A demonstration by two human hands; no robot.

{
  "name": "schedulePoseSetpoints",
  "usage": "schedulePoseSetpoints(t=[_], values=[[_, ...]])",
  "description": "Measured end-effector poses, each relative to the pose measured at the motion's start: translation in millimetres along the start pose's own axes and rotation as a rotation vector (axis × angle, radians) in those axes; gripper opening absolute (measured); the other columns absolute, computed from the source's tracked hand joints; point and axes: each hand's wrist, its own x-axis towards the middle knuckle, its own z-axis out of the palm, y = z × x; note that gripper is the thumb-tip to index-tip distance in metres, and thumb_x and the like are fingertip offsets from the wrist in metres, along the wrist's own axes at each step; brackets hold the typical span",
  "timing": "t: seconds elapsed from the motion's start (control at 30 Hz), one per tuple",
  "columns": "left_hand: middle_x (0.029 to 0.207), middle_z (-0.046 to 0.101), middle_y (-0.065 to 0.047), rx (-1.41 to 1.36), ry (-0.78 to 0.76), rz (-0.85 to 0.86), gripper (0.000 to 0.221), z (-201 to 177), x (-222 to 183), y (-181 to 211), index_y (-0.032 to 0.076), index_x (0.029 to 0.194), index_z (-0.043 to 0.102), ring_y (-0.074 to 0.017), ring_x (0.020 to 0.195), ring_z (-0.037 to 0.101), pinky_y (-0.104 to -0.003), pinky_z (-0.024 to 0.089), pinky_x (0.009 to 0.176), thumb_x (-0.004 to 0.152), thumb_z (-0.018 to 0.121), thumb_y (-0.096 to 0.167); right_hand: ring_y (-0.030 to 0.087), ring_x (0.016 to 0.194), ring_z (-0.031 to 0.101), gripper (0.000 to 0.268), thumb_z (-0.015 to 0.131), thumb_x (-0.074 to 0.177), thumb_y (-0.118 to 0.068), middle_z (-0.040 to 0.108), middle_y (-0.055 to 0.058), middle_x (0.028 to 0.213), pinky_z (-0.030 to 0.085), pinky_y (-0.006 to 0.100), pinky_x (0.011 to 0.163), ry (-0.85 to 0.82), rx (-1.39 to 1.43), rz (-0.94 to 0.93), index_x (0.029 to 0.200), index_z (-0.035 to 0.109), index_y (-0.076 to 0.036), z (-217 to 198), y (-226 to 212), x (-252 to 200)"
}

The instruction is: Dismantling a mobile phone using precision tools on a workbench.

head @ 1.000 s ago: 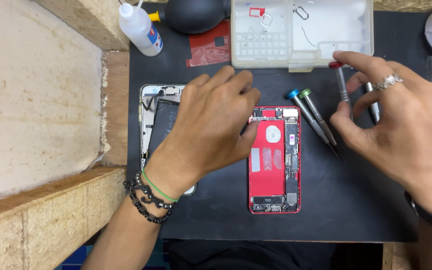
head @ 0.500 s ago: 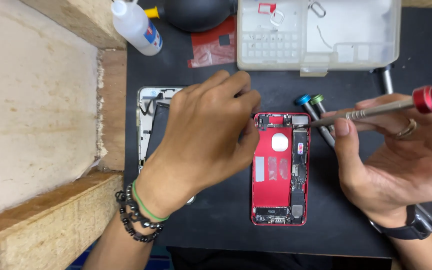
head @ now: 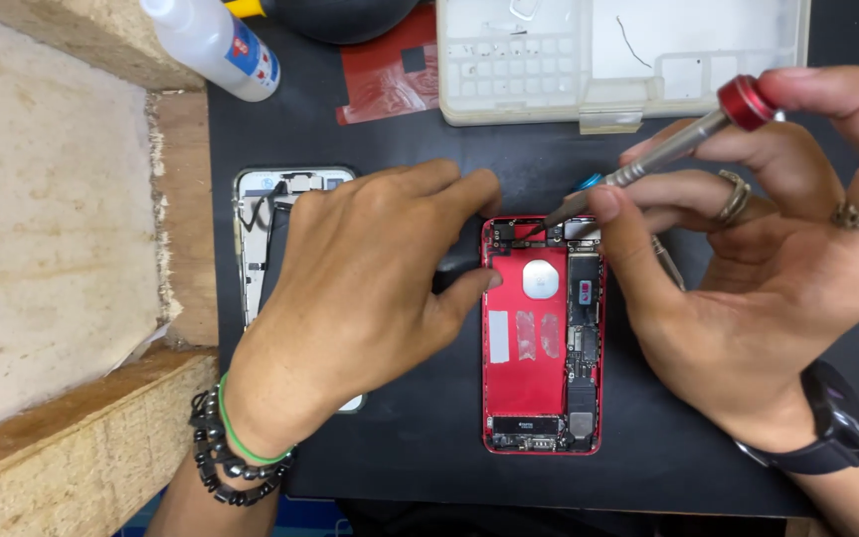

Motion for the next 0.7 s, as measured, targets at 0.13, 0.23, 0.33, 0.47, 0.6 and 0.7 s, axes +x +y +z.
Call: schedulePoseSetpoints(t=[0.13, 0.23, 0.33, 0.47, 0.6, 0.7], values=[[0.086, 0.065, 0.001, -0.024, 0.014, 0.019, 0.037, -1, 1, -1, 0.017, 0.110, 0.061, -0.0337, 0.079, 0.064, -0.054, 0.039, 0.050, 0.081, 0.078, 0.033, 0.035, 0.105, 0.074, 0.066, 0.084, 0.108, 0.026, 0.043, 0.025, 0.131, 0.069, 0.034, 0.088, 0.054, -0.016, -0.038, 0.139, 0.030, 0.005, 3, 14, -9], [0.089, 0.067, 0.003, -0.048, 0.001, 0.001, 0.036, -3, 2, -1, 0.018, 0.108, 0.061, -0.0326, 0.082, 0.065, -0.054, 0.040, 0.053, 0.081, 0.080, 0.035, 0.040, 0.094, 0.077, 0.063, 0.081, 0.103, 0.019, 0.063, 0.041, 0.113, 0.068, 0.040, 0.084, 0.035, 0.000, -0.104, 0.140, 0.032, 0.006, 2, 24, -15], [0.087, 0.066, 0.001, -0.058, 0.008, 0.030, 0.036, -3, 1, -2, 0.016, 0.106, 0.060, -0.0318, 0.080, 0.064, -0.052, 0.040, 0.051, 0.082, 0.079, 0.035, 0.048, 0.101, 0.079, 0.059, 0.090, 0.098, 0.019, 0.041, 0.032, 0.132, 0.072, 0.046, 0.086, 0.013, -0.127, -0.144, 0.124, 0.038, 0.023, 1, 19, -16], [0.084, 0.059, 0.000, -0.073, 0.042, 0.055, 0.016, 2, 4, -3, 0.015, 0.097, 0.059, -0.0303, 0.080, 0.062, -0.051, 0.037, 0.050, 0.092, 0.069, 0.027, 0.047, 0.087, 0.075, 0.064, 0.084, 0.097, 0.024, 0.050, 0.039, 0.115, 0.069, 0.049, 0.077, 0.042, -0.087, -0.249, 0.122, 0.025, 0.017, 3, 28, -17], [0.085, 0.057, -0.003, -0.060, 0.149, 0.145, 0.009, 9, 5, -6, 0.012, 0.093, 0.059, -0.0311, 0.077, 0.060, -0.050, 0.034, 0.047, 0.095, 0.065, 0.018, 0.047, 0.090, 0.075, 0.060, 0.076, 0.100, 0.024, 0.057, 0.041, 0.107, 0.067, 0.048, 0.080, 0.064, -0.003, -0.236, 0.128, 0.025, 0.010, 4, 33, -22], [0.085, 0.055, -0.002, -0.013, 0.183, 0.174, 0.013, 12, 4, -8, 0.012, 0.088, 0.058, -0.0279, 0.077, 0.058, -0.049, 0.034, 0.041, 0.095, 0.067, 0.018, 0.047, 0.088, 0.074, 0.069, 0.076, 0.102, 0.026, 0.058, 0.043, 0.105, 0.065, 0.049, 0.080, 0.061, -0.031, -0.254, 0.134, 0.019, 0.004, 4, 33, -21]])
